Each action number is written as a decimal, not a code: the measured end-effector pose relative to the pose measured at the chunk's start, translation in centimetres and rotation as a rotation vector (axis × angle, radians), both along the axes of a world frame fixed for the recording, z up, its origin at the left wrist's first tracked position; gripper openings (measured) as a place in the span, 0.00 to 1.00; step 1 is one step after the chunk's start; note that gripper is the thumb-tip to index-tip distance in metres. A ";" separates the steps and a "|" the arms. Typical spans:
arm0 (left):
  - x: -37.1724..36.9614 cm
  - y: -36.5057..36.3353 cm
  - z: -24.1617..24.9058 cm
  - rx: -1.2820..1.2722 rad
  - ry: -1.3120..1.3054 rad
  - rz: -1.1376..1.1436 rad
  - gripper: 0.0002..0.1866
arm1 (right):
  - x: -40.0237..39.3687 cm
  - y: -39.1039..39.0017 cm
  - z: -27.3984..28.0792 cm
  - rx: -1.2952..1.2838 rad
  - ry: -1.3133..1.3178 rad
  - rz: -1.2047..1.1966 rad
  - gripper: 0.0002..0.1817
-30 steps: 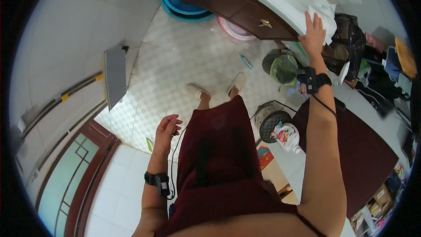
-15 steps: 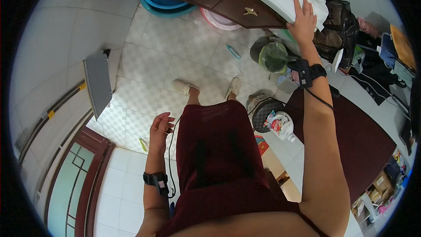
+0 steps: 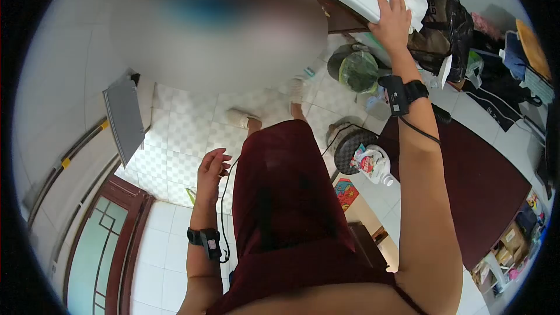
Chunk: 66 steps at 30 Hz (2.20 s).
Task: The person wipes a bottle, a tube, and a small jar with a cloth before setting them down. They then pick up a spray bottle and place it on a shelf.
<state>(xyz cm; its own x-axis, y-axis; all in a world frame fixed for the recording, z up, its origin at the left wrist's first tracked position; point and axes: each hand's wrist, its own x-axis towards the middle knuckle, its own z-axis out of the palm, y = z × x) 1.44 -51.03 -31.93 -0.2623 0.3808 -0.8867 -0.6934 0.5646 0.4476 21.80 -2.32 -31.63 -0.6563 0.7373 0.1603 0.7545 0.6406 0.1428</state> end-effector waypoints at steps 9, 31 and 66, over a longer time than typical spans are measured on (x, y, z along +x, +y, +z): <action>1.4 1.0 0.0 0.023 -0.032 -0.008 0.16 | -0.1 0.0 -0.2 0.001 -0.002 -0.020 0.53; 18.4 3.0 -13.3 0.058 -0.145 -0.028 0.14 | 5.4 -8.0 -5.6 0.165 0.628 0.545 0.27; 23.0 2.9 -36.3 -0.023 -0.343 -0.150 0.17 | 29.9 -25.0 -46.7 -1.593 0.882 -0.841 0.15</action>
<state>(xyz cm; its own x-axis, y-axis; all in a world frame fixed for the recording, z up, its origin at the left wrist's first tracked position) 24.45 -48.16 -68.26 0.1091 0.3717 -0.9219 -0.7097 0.6785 0.1895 51.72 -27.28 -78.34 -0.2580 0.5410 -0.8005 0.4084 -0.6898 -0.5978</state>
